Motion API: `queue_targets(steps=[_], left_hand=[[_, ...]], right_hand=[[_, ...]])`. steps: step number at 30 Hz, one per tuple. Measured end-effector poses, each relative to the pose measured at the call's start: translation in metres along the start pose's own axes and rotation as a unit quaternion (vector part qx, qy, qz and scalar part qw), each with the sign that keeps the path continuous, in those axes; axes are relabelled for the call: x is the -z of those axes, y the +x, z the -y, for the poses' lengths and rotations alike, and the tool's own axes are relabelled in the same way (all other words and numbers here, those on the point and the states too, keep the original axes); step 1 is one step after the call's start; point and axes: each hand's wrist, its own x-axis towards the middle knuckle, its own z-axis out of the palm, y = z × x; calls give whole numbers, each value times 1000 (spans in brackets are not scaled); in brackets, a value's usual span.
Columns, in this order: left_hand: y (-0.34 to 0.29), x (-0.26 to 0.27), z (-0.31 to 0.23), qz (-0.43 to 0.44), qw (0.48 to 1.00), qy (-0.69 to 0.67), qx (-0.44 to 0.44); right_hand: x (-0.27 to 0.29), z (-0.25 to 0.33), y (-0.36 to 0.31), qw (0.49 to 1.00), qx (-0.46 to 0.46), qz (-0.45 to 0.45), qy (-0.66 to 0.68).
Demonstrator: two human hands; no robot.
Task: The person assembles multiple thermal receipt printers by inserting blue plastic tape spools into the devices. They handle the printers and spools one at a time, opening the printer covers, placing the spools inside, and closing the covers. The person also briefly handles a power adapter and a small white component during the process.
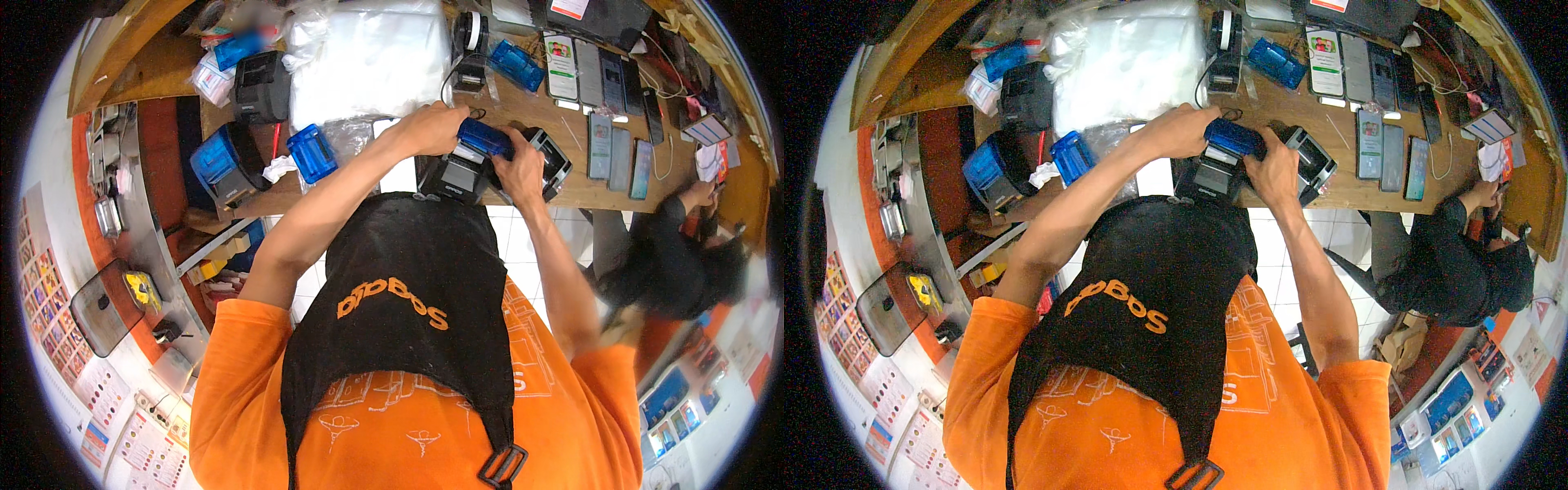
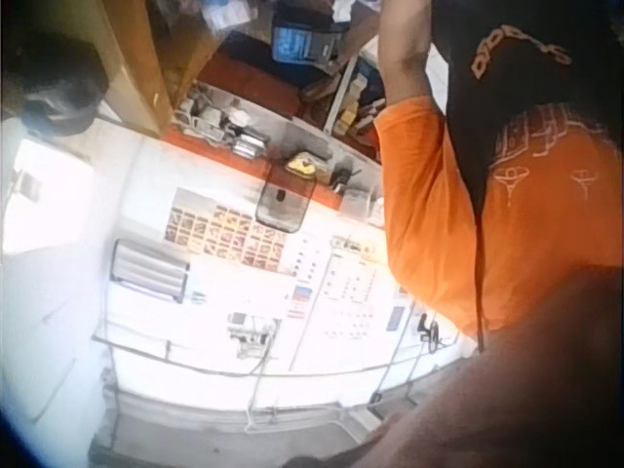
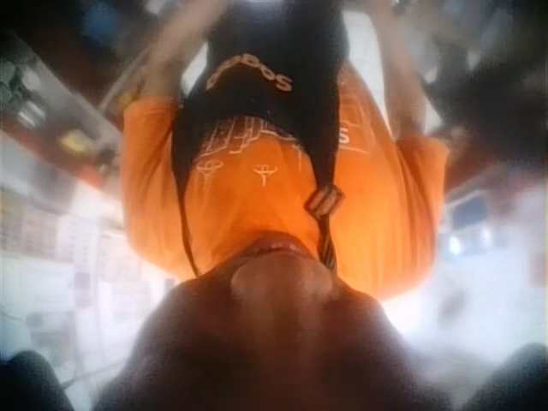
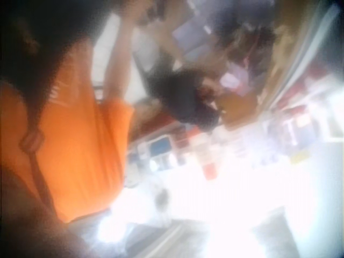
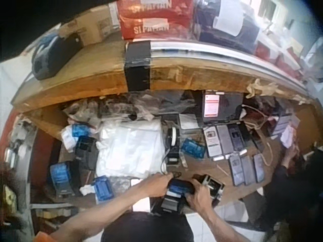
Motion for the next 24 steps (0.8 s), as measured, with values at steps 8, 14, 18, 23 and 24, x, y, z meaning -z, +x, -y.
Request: queue_targets(steps=[8, 14, 18, 23, 24], left_hand=[[-10, 1, 1, 6, 1000, -13, 25], [-3, 1, 8, -5, 1000, -10, -19], [-5, -2, 6, -3, 1000, -13, -6], [-7, -10, 2, -32, 999, 1, 5], [-8, -9, -1, -36, 999, 6, 11]], right_hand=[[-12, 1, -5, 998, 29, -59, -21], [-7, 13, -4, 998, -35, -26, -33], [-13, 8, -6, 998, -28, -50, -25], [-13, 5, -7, 999, -19, -39, -22], [-10, 6, -7, 999, -22, -31, -24]])
